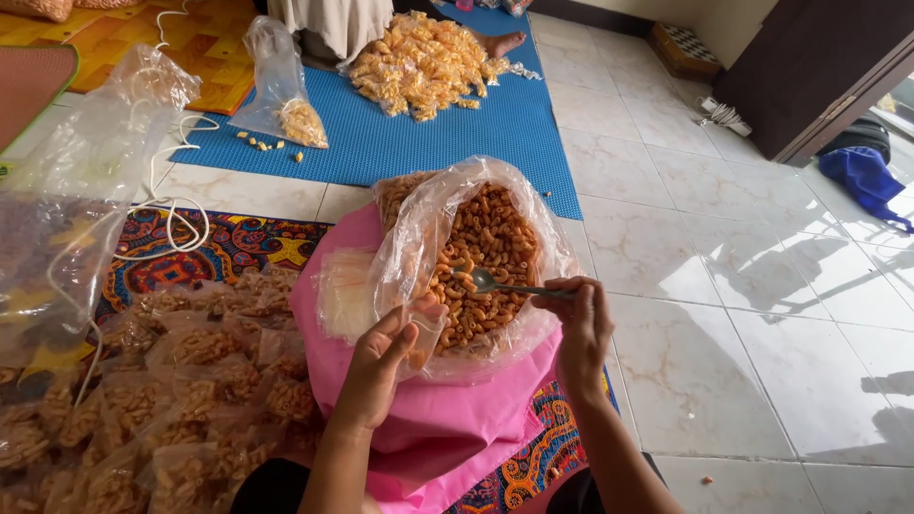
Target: Manually scooping nuts from a large bulk bag into smaller individual plastic bags using a spoon.
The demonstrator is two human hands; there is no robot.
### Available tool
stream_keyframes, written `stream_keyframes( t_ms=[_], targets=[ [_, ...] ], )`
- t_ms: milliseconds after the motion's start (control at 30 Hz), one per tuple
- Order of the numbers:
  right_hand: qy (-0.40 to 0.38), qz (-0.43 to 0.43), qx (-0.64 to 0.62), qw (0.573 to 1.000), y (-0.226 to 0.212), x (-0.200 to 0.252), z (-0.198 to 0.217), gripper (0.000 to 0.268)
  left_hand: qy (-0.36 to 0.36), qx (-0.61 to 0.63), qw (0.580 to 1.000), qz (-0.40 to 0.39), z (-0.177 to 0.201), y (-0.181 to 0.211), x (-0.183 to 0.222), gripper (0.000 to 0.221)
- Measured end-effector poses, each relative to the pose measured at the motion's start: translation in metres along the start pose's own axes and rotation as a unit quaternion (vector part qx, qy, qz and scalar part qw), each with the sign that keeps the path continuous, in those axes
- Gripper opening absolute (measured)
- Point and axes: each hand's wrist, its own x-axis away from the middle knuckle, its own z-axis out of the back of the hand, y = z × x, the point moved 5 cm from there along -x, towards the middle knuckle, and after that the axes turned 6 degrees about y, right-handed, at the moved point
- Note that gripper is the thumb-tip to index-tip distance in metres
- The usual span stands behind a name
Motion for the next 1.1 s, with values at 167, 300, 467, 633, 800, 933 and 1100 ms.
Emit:
stream_keyframes(
  t_ms=[167,300,467,633,800,933,1100],
  targets=[
    [-0.012,-0.018,-0.048,0.999,-0.029,-0.016,0.004,0.03,-0.046,0.064,0.996,0.046,-0.003,-0.014,0.001,0.054],
    [-0.054,-0.007,-0.079,0.995,-0.05,-0.02,-0.007,0.028,-0.029,0.075,0.992,0.096,0.0,-0.021,-0.003,0.058],
    [-0.078,0.09,0.051,0.992,-0.068,-0.016,-0.034,0.036,-0.007,0.047,0.995,0.088,0.015,-0.047,-0.013,0.059],
    [-0.195,0.149,0.124,0.961,-0.08,-0.002,-0.056,0.039,-0.004,0.05,0.994,0.094,0.036,-0.08,-0.027,0.061],
    [-0.308,0.208,0.145,0.917,-0.091,0.015,-0.07,0.035,-0.008,0.069,0.993,0.092,0.008,-0.035,-0.013,0.056],
    [-0.248,0.213,0.152,0.933,-0.101,0.014,-0.055,0.03,-0.027,0.076,0.993,0.088,0.007,-0.024,-0.009,0.058],
    [-0.114,0.192,0.152,0.963,-0.094,-0.008,-0.026,0.023,-0.045,0.074,0.992,0.091,0.006,-0.023,-0.006,0.069]
  ],
)
